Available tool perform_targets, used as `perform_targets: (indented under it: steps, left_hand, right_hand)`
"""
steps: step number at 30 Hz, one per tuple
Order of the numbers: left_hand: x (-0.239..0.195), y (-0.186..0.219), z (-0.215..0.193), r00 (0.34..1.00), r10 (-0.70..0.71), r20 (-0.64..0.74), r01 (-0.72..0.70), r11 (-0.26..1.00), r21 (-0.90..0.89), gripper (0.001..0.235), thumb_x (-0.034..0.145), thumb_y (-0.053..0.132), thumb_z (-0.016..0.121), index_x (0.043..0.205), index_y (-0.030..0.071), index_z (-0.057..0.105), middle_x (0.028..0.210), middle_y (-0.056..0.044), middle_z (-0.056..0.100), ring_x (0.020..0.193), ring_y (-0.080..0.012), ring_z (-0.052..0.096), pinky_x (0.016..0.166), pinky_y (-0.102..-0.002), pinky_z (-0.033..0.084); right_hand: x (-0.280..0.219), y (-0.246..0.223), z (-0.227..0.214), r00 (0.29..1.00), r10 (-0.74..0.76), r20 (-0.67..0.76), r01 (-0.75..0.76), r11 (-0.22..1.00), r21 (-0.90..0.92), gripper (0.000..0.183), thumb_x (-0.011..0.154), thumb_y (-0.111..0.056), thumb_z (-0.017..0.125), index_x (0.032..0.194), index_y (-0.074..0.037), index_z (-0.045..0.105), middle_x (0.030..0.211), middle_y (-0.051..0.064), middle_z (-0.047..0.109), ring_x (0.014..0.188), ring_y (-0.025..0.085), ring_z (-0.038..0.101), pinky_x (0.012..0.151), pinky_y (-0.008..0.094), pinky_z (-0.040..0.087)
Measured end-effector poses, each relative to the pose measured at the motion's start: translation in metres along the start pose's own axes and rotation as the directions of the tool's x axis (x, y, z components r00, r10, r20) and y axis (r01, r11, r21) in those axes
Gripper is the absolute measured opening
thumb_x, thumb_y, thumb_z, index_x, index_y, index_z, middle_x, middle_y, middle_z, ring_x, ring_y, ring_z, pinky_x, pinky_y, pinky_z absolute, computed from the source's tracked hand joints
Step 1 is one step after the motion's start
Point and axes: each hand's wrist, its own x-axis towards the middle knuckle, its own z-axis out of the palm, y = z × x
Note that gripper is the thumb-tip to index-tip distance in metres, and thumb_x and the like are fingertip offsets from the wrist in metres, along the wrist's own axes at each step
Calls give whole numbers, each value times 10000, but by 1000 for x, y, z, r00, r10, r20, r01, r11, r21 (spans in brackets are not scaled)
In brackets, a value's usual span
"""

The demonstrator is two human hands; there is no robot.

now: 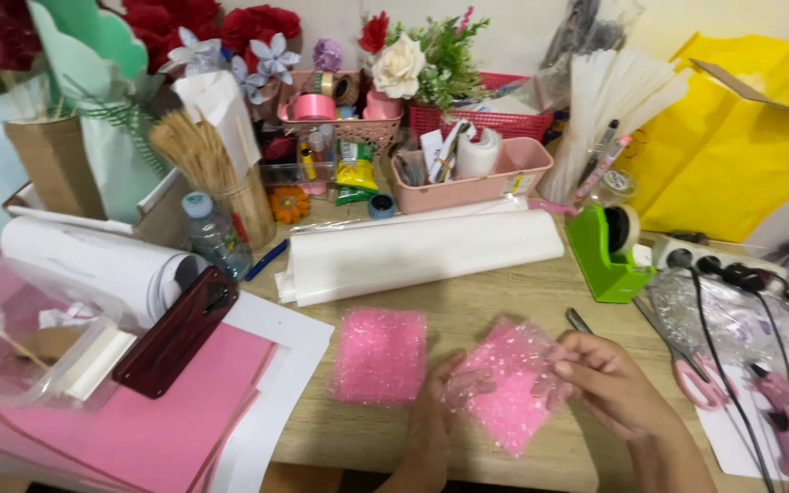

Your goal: The person arranges pink bubble wrap sheets on a wooden work table. They repeatedly pick up, unfold, and place the sheets side by side, smoothing them with their hands. The workspace contains craft supplies including scissors, a utility knife, and floral decorations.

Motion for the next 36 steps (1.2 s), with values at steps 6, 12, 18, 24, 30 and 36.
perform_targets:
  steps: [6, 12, 18, 24, 30, 36]
  left_hand:
    - [-10, -4, -16, 988, 155, 17, -156, 981, 118, 685, 778, 177, 774, 1439, 110, 606, 1138, -163, 838, 934, -256, 801, 800, -351, 713]
    - [9, -29, -30, 976, 145, -162, -151, 988, -22, 389, 862, -74, 711, 1246, -21, 736, 1150, -239, 830, 1041, -314, 787, 839, -418, 666]
    - [5, -22, -38, 974, 133, -183, -156, 981, -115, 402, 874, -56, 697, 1274, -55, 731, 1145, -263, 803, 1024, -340, 749, 884, -433, 641]
    - [32, -45, -75, 951, 218, -220, -239, 968, -73, 372, 824, -10, 786, 1195, -40, 777, 888, -221, 788, 764, -295, 730, 738, -411, 639]
    - [5, -3, -62, 957, 69, -281, -116, 981, -155, 399, 868, 45, 738, 1262, -17, 747, 1058, -237, 795, 883, -302, 719, 825, -409, 584]
    - [-5, 13, -89, 896, 218, -386, -239, 971, -7, 310, 900, 61, 740, 1202, -6, 736, 875, -150, 700, 712, -268, 652, 689, -375, 580]
  right_hand:
    - [28, -17, 31, 993, 108, -48, -115, 973, -202, 45, 912, 11, 714, 952, 30, 713, 747, 159, 745, 609, 224, 735, 526, 314, 628]
    - [41, -24, 47, 994, 85, -64, -102, 934, -342, 272, 892, -2, 721, 1164, 3, 713, 1035, 147, 810, 828, 194, 763, 681, 311, 672]
    - [47, -35, 70, 982, 90, -165, -156, 878, -452, 196, 889, -13, 747, 1085, -14, 758, 857, 97, 809, 682, 167, 740, 684, 288, 652]
    - [66, -13, 67, 995, 23, -93, -54, 933, -357, 228, 871, 21, 753, 1099, 31, 746, 834, 115, 779, 700, 178, 734, 655, 306, 657]
    - [76, -12, 79, 996, 32, -84, -59, 937, -345, 232, 864, 30, 755, 1096, 25, 739, 857, 124, 792, 688, 191, 736, 650, 313, 647]
    - [113, -10, 101, 994, 104, -36, -110, 949, -296, 277, 868, 21, 753, 1143, 39, 720, 862, 154, 754, 658, 210, 702, 603, 318, 628]
